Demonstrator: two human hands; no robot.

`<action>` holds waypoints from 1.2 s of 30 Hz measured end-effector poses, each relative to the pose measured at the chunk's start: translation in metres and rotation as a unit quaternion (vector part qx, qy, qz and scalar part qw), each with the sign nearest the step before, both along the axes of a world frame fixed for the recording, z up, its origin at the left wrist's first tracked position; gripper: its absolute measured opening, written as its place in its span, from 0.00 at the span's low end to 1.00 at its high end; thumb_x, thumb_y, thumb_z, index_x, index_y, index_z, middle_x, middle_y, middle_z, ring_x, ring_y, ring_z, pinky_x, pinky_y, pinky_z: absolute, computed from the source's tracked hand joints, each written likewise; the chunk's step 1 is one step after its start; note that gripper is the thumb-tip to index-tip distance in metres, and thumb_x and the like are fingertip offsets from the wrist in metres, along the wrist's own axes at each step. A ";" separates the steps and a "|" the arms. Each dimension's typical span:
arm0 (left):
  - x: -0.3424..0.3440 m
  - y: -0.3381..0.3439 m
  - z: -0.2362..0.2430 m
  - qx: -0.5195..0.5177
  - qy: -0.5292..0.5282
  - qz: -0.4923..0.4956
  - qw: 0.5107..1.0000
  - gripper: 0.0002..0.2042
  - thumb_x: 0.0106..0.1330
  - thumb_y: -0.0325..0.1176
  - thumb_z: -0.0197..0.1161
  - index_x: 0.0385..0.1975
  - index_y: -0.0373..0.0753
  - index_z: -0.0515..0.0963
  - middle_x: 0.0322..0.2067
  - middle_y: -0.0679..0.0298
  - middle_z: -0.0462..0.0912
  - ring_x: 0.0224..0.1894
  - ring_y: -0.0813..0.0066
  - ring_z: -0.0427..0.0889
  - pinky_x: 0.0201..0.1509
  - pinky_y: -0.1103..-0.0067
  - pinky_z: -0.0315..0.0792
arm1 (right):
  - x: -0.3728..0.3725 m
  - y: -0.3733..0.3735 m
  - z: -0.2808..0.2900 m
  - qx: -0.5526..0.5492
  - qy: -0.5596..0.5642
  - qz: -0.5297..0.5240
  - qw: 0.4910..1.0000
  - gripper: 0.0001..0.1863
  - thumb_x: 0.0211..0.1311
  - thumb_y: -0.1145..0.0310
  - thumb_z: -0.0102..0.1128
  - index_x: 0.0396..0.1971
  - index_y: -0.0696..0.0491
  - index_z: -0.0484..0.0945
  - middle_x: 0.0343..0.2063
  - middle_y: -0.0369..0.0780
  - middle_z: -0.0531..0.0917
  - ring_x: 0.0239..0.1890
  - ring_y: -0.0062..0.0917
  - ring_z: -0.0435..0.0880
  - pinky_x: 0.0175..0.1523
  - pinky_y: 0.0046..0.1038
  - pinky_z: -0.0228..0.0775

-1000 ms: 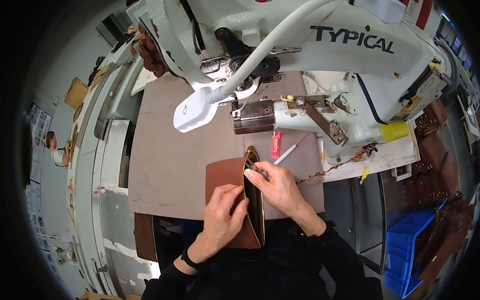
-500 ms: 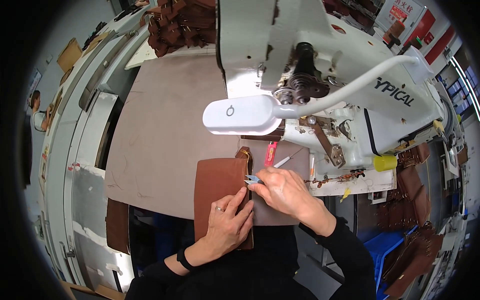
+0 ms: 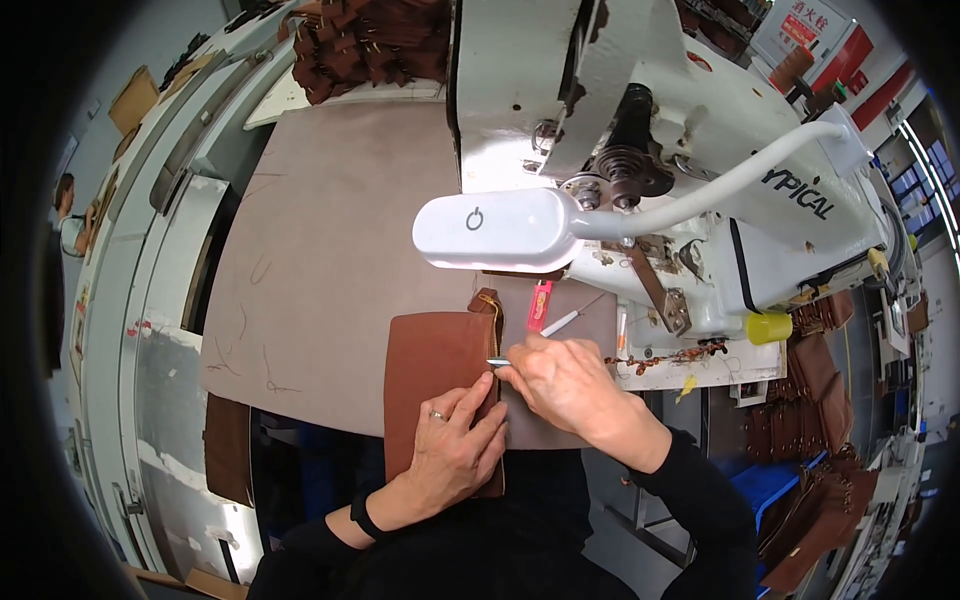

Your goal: Sewing and assembling components of a leather bag using an industrial sewing machine and hand tools.

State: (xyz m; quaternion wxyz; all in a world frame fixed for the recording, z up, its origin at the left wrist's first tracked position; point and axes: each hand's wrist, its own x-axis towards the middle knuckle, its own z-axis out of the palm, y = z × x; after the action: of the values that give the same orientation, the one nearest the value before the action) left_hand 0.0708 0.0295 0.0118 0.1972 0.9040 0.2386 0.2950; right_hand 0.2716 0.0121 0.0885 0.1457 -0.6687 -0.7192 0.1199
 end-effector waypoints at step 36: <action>-0.035 0.086 0.034 -0.396 0.094 0.065 0.911 0.14 0.65 0.38 0.65 0.38 0.32 0.83 0.25 0.66 0.81 0.28 0.81 0.76 0.33 0.79 0.71 | -0.121 -0.053 -0.090 0.193 0.284 -0.011 0.939 0.19 0.57 0.75 0.68 0.50 0.56 0.79 0.30 0.39 0.78 0.27 0.34 0.84 0.28 0.34 0.76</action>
State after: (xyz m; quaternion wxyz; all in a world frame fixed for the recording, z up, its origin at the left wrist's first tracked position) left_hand 0.0353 0.1151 0.0460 0.4957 0.7577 0.4119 0.1025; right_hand 0.1510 -0.0414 -0.0019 0.4717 -0.5739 -0.6495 0.1619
